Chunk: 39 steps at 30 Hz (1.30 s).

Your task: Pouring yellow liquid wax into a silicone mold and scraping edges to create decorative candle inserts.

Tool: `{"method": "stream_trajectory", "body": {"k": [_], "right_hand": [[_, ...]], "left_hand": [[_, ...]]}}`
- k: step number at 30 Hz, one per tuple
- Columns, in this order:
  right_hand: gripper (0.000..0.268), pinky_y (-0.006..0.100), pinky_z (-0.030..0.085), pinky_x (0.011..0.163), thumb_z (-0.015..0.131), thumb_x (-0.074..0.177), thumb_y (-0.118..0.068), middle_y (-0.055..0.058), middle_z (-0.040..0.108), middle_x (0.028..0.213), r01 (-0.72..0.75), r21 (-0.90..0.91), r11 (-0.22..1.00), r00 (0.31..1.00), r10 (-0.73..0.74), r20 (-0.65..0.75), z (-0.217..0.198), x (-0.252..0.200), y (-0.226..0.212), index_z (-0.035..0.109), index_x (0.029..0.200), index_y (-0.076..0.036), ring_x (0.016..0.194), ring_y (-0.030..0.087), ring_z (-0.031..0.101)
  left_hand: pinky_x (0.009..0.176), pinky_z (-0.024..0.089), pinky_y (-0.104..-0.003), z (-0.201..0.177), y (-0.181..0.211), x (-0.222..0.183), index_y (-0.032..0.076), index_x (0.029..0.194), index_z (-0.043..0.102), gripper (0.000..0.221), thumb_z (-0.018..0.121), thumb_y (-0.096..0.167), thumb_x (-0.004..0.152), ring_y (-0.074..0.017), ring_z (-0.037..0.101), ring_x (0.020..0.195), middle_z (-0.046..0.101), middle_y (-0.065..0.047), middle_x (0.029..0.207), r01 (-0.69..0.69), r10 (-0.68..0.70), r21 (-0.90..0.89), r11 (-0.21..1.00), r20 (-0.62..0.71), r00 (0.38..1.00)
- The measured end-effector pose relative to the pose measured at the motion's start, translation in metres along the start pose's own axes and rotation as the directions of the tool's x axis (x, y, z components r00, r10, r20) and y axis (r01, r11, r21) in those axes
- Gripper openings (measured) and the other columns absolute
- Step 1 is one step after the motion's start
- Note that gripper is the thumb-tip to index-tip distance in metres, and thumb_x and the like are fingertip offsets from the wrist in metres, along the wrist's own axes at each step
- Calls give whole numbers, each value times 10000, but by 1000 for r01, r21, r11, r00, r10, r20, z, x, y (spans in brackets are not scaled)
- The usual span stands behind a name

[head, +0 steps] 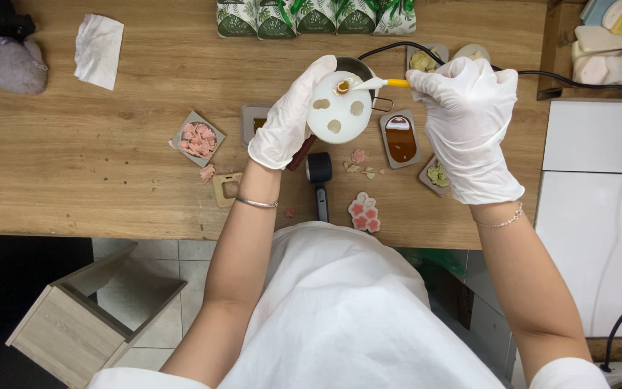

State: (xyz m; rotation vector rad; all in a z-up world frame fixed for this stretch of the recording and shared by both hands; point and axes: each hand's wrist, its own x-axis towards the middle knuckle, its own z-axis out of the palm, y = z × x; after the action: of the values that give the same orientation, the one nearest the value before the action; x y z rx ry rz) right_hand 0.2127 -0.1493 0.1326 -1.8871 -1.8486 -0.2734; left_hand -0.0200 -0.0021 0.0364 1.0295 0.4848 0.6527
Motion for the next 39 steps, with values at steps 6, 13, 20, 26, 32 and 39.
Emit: {"method": "stream_trajectory", "body": {"k": [6,13,20,26,32,39], "right_hand": [[162,369,342,866,797,982,-75,-84,671,887,-34,19,999,999,35,-32,0,2,-9,780,1084,-199,911,139,610],[142,364,339,860,786,1007,-81,-74,656,882,-38,-16,999,999,38,-29,-3,5,-11,774,1088,-196,869,138,595],[136,373,341,880,786,1015,-82,-75,648,890,-28,-7,1000,999,28,-42,-2,0,-10,763,1085,-196,878,144,595],[151,375,340,872,793,997,-96,-63,627,876,-40,-43,998,998,38,-45,4,0,-9,766,1092,-210,878,154,592],[175,382,335,842,782,986,-75,-46,626,866,-38,-51,998,997,35,-65,8,2,-13,773,1096,-211,900,177,590],[202,385,443,717,776,960,-88,41,655,904,-111,20,994,993,112,-46,18,-1,-15,786,1150,-156,846,237,637]], "left_hand": [[1253,374,-360,2,2,2,50,1535,500,548,545,378,1099,-207,468,1481,506,-102,1588,46,-47,-71,996,-23,999],[1248,380,-349,7,-4,2,67,1562,451,610,576,417,1078,-186,475,1469,503,-76,1584,54,-57,-205,977,-5,998],[1232,394,-352,8,-2,4,43,1561,458,635,591,423,1070,-190,491,1453,525,-94,1564,78,-86,-201,977,-32,996],[1179,435,-343,20,15,3,32,1517,512,592,604,404,1065,-189,537,1384,581,-101,1490,126,-134,-225,966,-18,991],[1134,466,-319,26,22,2,34,1459,570,541,606,392,1056,-166,582,1319,630,-83,1421,150,-159,-213,965,-26,987],[1168,451,-328,17,19,0,34,1481,542,534,611,355,1060,-163,571,1351,619,-70,1444,125,-136,-240,963,-30,990]]}}
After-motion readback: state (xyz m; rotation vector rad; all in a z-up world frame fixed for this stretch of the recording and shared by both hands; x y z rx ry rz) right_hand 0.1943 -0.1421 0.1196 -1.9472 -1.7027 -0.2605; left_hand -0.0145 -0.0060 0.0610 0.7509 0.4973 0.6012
